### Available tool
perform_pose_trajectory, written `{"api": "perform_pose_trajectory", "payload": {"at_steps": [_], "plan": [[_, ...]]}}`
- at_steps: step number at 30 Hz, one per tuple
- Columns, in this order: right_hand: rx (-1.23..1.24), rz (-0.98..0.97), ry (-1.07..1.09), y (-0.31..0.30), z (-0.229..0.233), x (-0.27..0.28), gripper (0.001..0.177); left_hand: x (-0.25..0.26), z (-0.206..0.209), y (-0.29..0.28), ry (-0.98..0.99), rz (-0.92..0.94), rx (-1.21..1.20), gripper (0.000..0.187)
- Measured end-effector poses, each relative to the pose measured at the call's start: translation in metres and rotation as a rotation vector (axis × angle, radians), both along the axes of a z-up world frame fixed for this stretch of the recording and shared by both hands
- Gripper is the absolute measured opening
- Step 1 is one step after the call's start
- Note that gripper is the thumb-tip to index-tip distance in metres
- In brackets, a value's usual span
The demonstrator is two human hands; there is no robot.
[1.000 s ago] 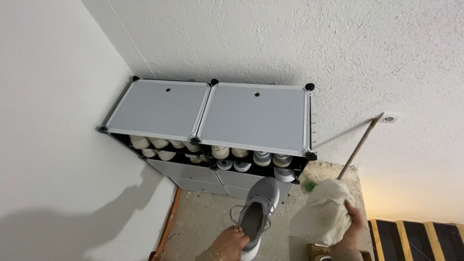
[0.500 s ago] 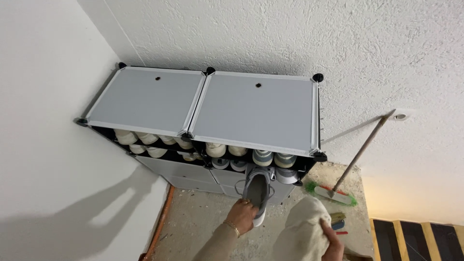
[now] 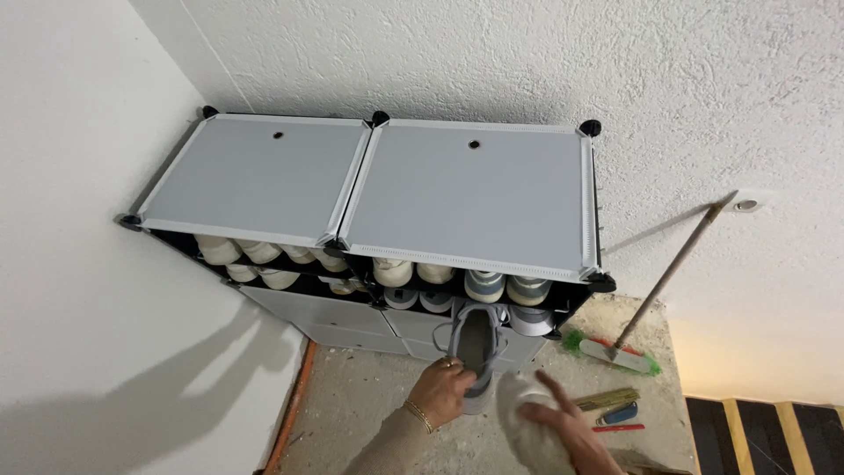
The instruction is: The person removes several pairs of sneakers from a multi-tiered shoe rack, including blue and white pairs, and places them back. They then use a white cloth to wipe the exterior of a grey sneaker resting on the top shelf of the rack.
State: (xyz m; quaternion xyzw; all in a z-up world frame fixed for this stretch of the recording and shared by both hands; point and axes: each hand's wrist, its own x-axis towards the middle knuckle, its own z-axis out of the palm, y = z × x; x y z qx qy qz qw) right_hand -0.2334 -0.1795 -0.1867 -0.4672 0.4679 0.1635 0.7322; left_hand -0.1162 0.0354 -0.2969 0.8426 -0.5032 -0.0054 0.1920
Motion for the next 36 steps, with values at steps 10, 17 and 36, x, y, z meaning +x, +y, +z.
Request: {"api": "perform_pose_trajectory", "payload": {"at_steps": [10,17,36], "plan": [[0.537,-0.098,-0.009,0.038,-0.032,0.012,0.066,-0.008,-0.002,0.024,0.203,0.167,-0.331,0.034],[0.146,-0.143,0.048,0.039,-0.051,0.020,0.080,-0.004,-0.011,0.010,0.132,0.080,-0.321,0.020],[-0.210,-0.226,-0.118,0.065,-0.055,0.042,0.083,0.048,-0.025,0.002,0.503,0.189,-0.266,0.030]]}}
